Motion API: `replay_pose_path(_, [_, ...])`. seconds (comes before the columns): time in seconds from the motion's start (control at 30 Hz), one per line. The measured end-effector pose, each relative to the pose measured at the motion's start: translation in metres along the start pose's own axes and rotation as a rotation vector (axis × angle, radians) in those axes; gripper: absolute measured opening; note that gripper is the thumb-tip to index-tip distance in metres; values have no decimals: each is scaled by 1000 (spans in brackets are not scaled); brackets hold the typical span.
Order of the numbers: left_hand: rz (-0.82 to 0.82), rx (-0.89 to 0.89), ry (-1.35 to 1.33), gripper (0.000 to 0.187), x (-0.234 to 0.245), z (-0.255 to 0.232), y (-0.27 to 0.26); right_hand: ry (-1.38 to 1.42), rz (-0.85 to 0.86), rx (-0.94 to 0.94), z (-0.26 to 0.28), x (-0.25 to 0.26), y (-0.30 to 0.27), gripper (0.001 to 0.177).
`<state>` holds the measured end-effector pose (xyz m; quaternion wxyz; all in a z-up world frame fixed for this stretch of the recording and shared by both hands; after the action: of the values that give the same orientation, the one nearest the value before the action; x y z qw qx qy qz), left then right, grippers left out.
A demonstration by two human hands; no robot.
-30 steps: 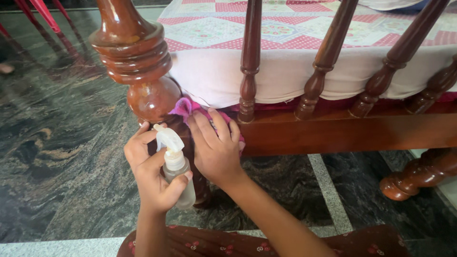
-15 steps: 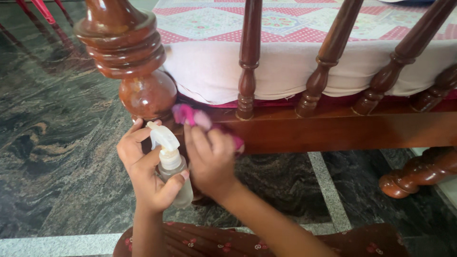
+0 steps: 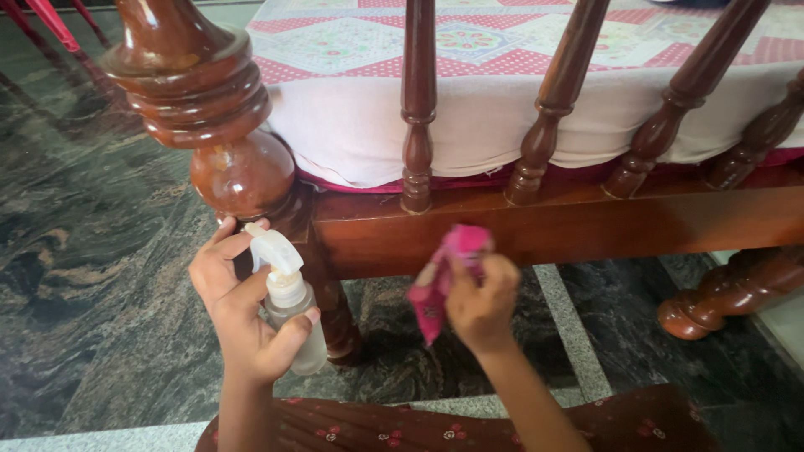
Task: The person cleans the wooden bed frame using a spray bottle and a pink cloth. They spray the cleaning solution onto the frame and wipe the surface, including the vertical spindles and horizontal rails.
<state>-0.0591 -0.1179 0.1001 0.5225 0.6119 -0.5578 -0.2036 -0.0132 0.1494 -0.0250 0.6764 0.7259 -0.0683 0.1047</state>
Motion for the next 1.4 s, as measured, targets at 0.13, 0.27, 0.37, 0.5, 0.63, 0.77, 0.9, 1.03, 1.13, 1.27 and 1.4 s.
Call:
replay_pose_path(0.13, [4, -6, 16, 54, 1, -1, -1, 22, 27, -360, -59, 29, -13, 44])
replay_pose_path(0.27, [12, -14, 27, 54, 2, -2, 1, -29, -124, -501, -90, 72, 3, 37])
replay_pose_path(0.37, [14, -10, 27, 53, 1, -4, 1, 254, -108, -922, -133, 91, -3, 38])
replay_pose_path(0.5, [8, 0, 27, 55, 1, -4, -1, 876, -173, -1268, -156, 103, -2, 52])
replay_pose_path(0.63, [-13, 13, 3, 50, 0, -2, -3, 1124, -28, -1413, -142, 101, 15, 34])
replay_pose_path(0.77, [-4, 9, -1, 47, 2, -4, -1, 1242, -18, -1205, -113, 97, 54, 24])
replay_pose_path(0.9, [18, 13, 8, 49, 4, -6, -1, 1033, -10, -793, -64, 97, 107, 32])
replay_pose_path(1.03, [29, 7, 21, 50, 5, -5, -1, 379, 130, -411, -11, 98, 142, 40])
replay_pose_path(1.13, [24, 7, 15, 51, 4, -3, -2, 309, 195, -375, 4, 82, 145, 45])
replay_pose_path(1.27, [22, 12, 9, 52, 4, 0, -2, 305, 107, -460, -4, 77, 140, 34])
replay_pose_path(1.4, [25, 11, 19, 50, 4, 1, -3, 24, 137, -437, -10, 78, 142, 20])
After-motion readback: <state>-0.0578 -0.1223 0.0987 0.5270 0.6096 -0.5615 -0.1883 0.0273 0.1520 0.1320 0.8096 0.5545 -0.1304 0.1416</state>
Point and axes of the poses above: each hand's wrist, its own y-axis towards the middle knuckle, its own x-axis out of the back of the hand, z = x × y, the point moved 8 cm from there along y, towards the middle knuckle
